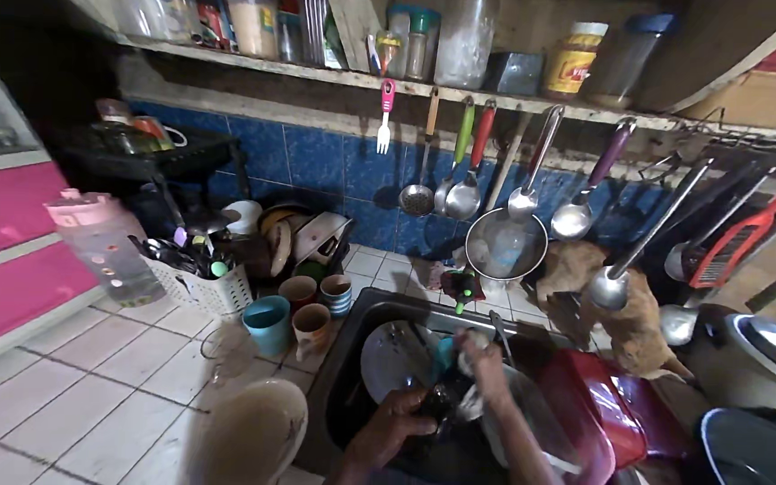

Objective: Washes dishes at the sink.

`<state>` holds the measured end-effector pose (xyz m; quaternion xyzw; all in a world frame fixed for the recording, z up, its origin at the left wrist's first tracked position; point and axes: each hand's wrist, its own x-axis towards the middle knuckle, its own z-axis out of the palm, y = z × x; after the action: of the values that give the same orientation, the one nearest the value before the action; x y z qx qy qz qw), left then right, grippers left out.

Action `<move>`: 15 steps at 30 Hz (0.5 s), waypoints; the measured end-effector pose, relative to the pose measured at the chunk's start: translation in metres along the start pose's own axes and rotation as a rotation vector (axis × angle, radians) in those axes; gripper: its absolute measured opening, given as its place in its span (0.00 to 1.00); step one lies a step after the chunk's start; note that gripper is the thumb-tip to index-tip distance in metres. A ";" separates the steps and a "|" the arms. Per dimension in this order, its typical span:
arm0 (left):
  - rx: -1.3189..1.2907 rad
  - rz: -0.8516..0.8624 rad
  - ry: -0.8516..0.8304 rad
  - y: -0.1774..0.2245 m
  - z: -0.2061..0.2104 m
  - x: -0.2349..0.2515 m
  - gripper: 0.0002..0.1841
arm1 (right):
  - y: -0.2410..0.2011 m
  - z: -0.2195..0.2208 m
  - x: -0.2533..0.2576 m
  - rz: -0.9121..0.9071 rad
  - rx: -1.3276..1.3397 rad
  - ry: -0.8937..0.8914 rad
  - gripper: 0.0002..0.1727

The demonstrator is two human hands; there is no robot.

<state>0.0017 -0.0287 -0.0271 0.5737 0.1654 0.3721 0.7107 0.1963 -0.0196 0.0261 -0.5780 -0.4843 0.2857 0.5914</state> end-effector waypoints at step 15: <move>-0.122 -0.106 0.201 0.002 0.009 -0.002 0.20 | 0.003 -0.001 0.021 0.115 0.019 -0.044 0.12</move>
<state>0.0059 -0.0357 -0.0234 0.4798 0.2429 0.3992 0.7426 0.2059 -0.0008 0.0289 -0.5928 -0.4604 0.3364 0.5688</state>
